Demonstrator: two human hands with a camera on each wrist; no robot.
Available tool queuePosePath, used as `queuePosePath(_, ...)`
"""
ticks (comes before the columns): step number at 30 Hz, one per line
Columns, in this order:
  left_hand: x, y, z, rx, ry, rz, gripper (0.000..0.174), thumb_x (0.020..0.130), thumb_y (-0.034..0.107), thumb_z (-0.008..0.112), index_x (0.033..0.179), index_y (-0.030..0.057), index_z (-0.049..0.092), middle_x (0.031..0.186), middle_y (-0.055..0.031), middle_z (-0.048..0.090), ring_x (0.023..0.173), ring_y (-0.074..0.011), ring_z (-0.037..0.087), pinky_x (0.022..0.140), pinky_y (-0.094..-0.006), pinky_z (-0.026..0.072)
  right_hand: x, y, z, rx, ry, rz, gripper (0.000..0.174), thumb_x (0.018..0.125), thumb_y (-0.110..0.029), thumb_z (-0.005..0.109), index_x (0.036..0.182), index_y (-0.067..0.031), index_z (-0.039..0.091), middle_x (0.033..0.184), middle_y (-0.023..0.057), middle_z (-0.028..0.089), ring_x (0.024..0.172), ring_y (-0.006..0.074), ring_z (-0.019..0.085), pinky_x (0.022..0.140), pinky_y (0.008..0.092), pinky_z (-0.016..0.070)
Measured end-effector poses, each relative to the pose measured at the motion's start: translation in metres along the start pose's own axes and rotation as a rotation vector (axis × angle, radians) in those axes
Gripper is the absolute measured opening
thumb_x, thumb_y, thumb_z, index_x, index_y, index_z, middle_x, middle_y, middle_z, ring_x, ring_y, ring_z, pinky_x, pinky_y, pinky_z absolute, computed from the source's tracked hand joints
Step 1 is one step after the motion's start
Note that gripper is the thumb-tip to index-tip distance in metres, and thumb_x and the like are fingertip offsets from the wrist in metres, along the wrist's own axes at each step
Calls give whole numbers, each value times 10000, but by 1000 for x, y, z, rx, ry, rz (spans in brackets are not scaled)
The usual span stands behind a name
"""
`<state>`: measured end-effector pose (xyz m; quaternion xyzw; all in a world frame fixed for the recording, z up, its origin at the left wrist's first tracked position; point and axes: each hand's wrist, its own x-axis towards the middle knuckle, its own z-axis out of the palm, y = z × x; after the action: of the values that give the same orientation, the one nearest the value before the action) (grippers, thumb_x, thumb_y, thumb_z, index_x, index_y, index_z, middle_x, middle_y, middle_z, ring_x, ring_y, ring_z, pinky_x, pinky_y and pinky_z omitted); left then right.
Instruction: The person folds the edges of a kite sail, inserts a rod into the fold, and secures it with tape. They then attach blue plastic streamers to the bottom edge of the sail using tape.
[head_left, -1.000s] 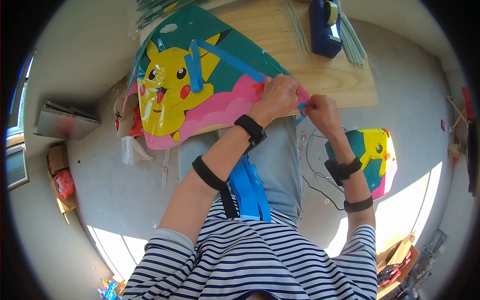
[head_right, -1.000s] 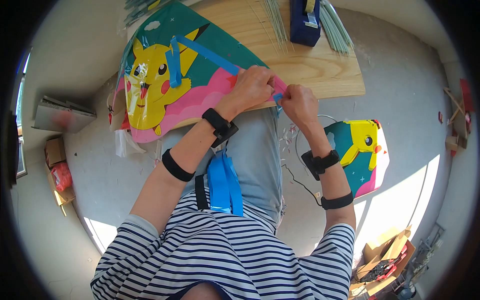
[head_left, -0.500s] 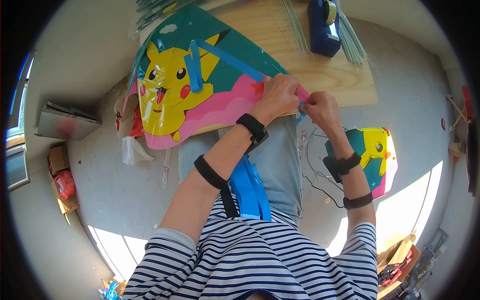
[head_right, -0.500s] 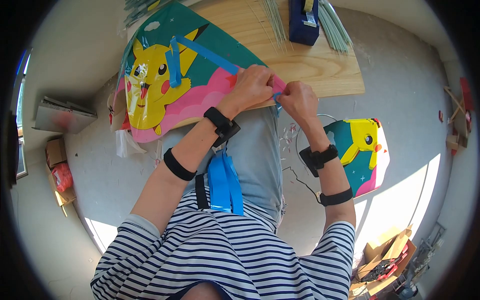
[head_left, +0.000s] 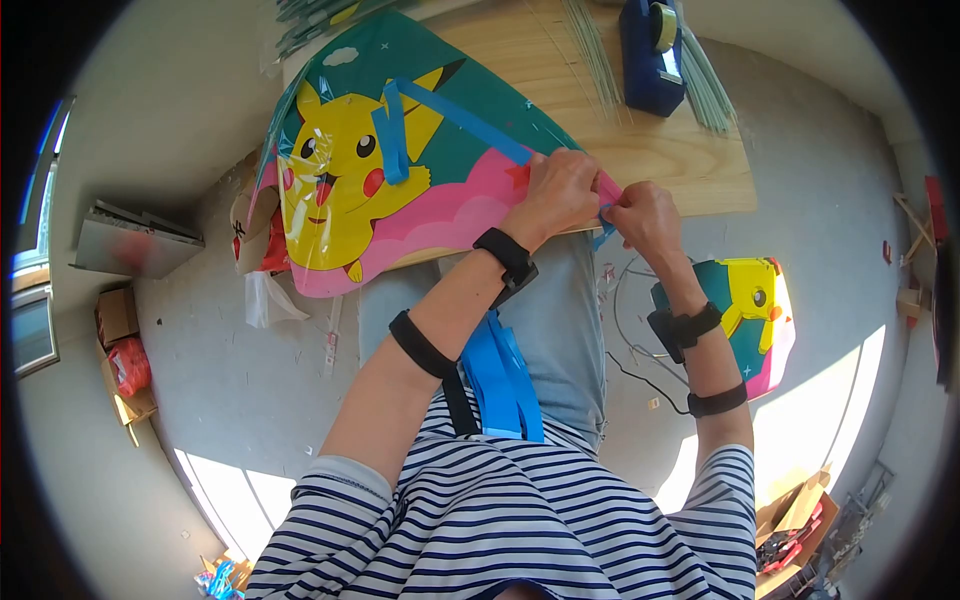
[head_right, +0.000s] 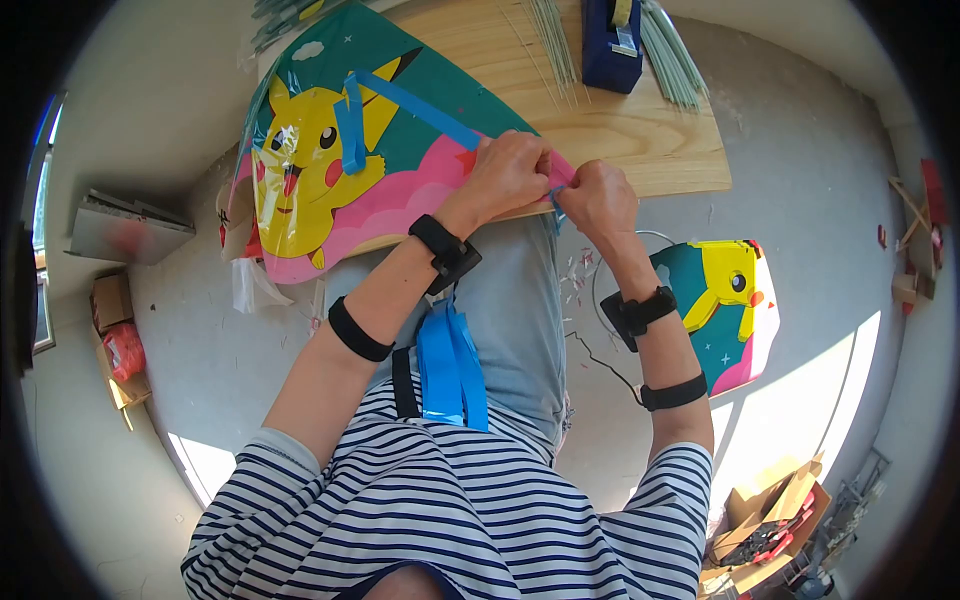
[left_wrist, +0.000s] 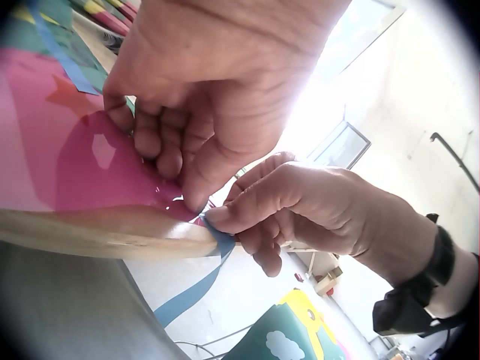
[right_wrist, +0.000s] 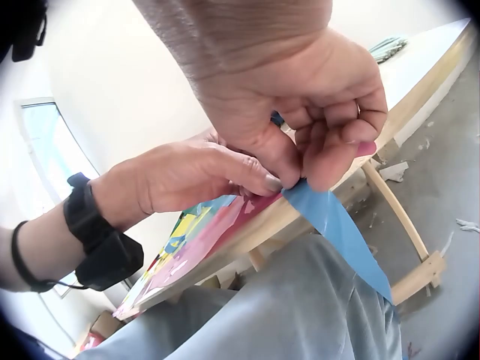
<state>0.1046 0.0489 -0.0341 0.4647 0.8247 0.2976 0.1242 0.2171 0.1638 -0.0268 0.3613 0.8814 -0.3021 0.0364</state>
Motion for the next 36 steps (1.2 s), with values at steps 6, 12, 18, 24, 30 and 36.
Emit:
queuePosePath(6,2,1,-3,-41,-59,-30,91,626,116,655,696,61,674,761,-134,682,807,-329,648,671,-460,413,2,-10,-3,-128,-4,-3,219,680,-178,649,782,-1,724,816,248,684,802,411,678,713,463,537)
queuePosePath(12,2,4,-2,-30,-122,-95,96,647,97,643,727,76,692,825,-132,682,908,-343,616,735,-486,378,3,-21,-16,-230,-18,-27,236,681,-177,653,820,0,722,838,245,689,821,415,681,719,462,541)
queuePosePath(18,3,2,0,2,-12,-22,52,624,92,642,668,63,644,733,-134,664,794,-338,633,660,-477,384,3,-6,-21,-278,108,-109,193,708,-205,669,772,-32,728,799,219,688,793,400,679,681,463,534)
queuePosePath(24,1,4,-2,3,-42,-53,74,632,95,637,697,61,650,763,-133,669,838,-342,630,662,-480,378,-1,-12,-4,-243,141,-170,157,709,-195,667,741,-55,730,774,206,683,770,392,673,672,458,530)
queuePosePath(30,1,-2,3,39,32,18,79,646,134,644,687,69,664,730,-124,667,794,-337,635,655,-469,386,7,-9,-13,-232,114,-164,177,726,-208,660,753,-46,727,778,215,679,772,397,674,669,460,530)
queuePosePath(36,-1,-1,2,-42,27,-11,66,637,114,637,675,64,658,721,-118,669,771,-332,640,615,-469,388,1,-16,-1,-254,142,-195,150,707,-177,655,745,-51,726,784,216,680,771,396,672,663,451,529)
